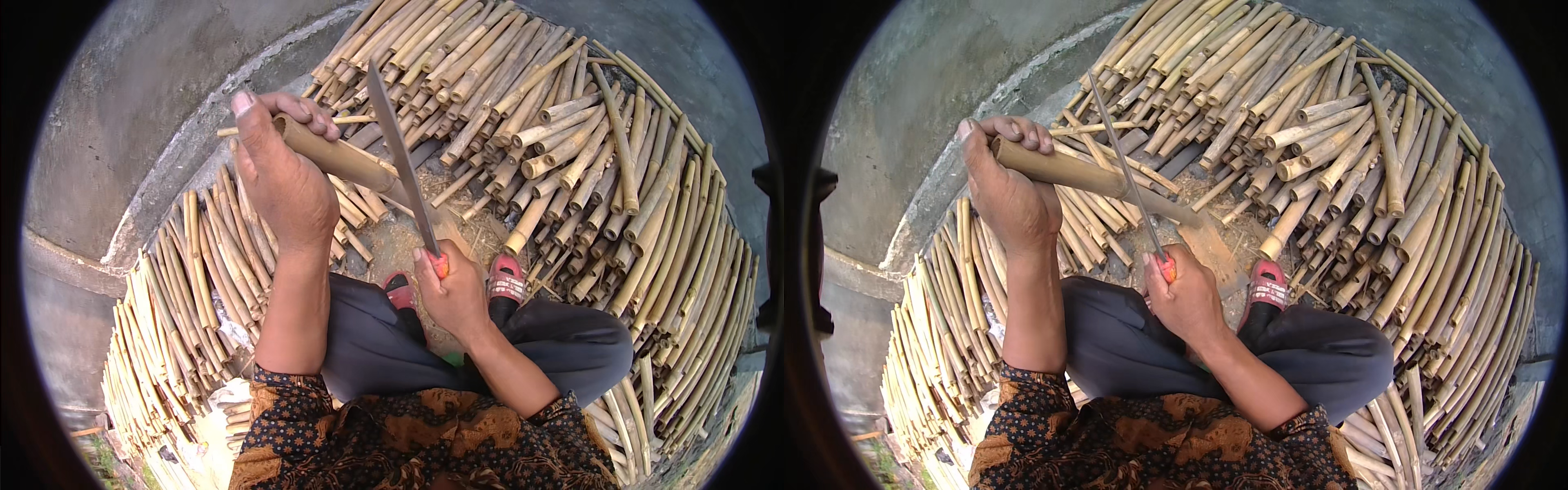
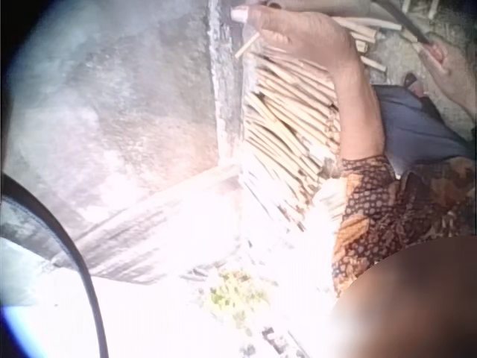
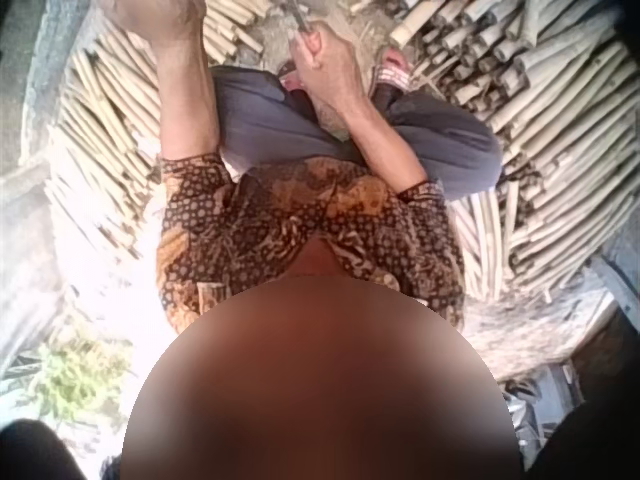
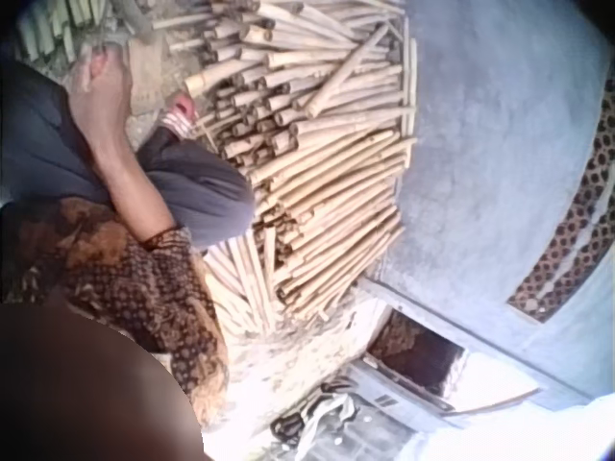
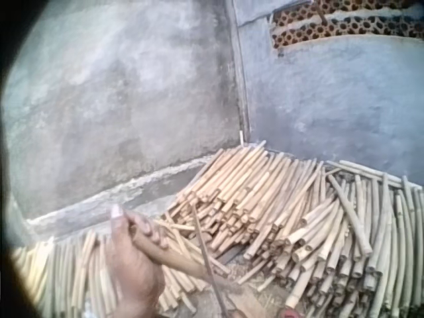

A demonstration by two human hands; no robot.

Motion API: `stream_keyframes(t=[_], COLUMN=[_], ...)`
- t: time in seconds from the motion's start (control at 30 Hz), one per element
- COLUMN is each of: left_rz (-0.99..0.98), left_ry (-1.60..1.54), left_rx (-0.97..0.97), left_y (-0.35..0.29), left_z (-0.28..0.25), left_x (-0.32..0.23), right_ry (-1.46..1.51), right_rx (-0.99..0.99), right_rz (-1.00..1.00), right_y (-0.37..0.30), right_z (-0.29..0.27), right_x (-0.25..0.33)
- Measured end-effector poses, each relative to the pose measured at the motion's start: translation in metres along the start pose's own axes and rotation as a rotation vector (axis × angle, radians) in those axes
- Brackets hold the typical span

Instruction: The person sits cross-legged on the floor and uses a knife to cut bamboo poles into shorter segments. They repeatedly pick up bamboo pieces, cut them, and place the cut pieces into a growing pile on the floor.

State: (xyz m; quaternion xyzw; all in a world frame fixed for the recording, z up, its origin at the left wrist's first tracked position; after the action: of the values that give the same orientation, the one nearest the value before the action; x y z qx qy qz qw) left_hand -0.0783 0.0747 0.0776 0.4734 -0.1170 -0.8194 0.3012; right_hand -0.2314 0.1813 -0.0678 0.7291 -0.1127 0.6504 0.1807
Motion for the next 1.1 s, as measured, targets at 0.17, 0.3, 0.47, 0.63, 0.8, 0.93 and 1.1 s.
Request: stream_keyframes(t=[0.17, 0.3, 0.47, 0.63, 0.8, 0.93, 1.1], left_rz=[0.009, 0.011, 0.007, 0.000, -0.032, -0.006, -0.073], left_ry=[0.112, 0.053, 0.075, 0.115, 0.062, 0.071, -0.043], left_rx=[-0.100, -0.080, -0.084, -0.052, -0.063, -0.046, -0.010], left_y=[0.004, 0.007, 0.000, 0.001, 0.003, -0.002, 0.002], left_z=[-0.006, -0.008, 0.002, -0.007, -0.016, -0.012, -0.021], left_x=[0.001, 0.001, 0.005, 0.001, 0.000, -0.002, -0.002], right_ry=[-0.048, 0.453, -0.295, 0.099, 0.299, -0.128, 0.102], right_rx=[-0.005, -0.266, -0.040, -0.064, -0.236, -0.011, -0.130], right_rz=[0.050, -0.297, -0.023, 0.085, -0.306, 0.280, 0.015], right_y=[-0.005, -0.017, -0.003, -0.012, -0.007, -0.010, -0.005], right_z=[-0.011, -0.042, 0.006, -0.014, -0.028, 0.014, -0.011], right_x=[0.005, 0.030, -0.018, 0.002, 0.024, -0.060, -0.034])
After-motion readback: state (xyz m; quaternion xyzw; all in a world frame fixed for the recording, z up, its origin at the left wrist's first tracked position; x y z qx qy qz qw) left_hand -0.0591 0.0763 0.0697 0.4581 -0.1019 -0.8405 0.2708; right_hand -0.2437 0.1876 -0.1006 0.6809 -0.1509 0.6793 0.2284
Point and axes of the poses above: each hand's wrist, its own y-axis towards the middle knuckle, its own z-axis out of the palm, x = y × z, the point moved 8 cm from there along y, towards the middle knuckle, and after that the axes turned 14 degrees about -x, right-handed, at the moved point
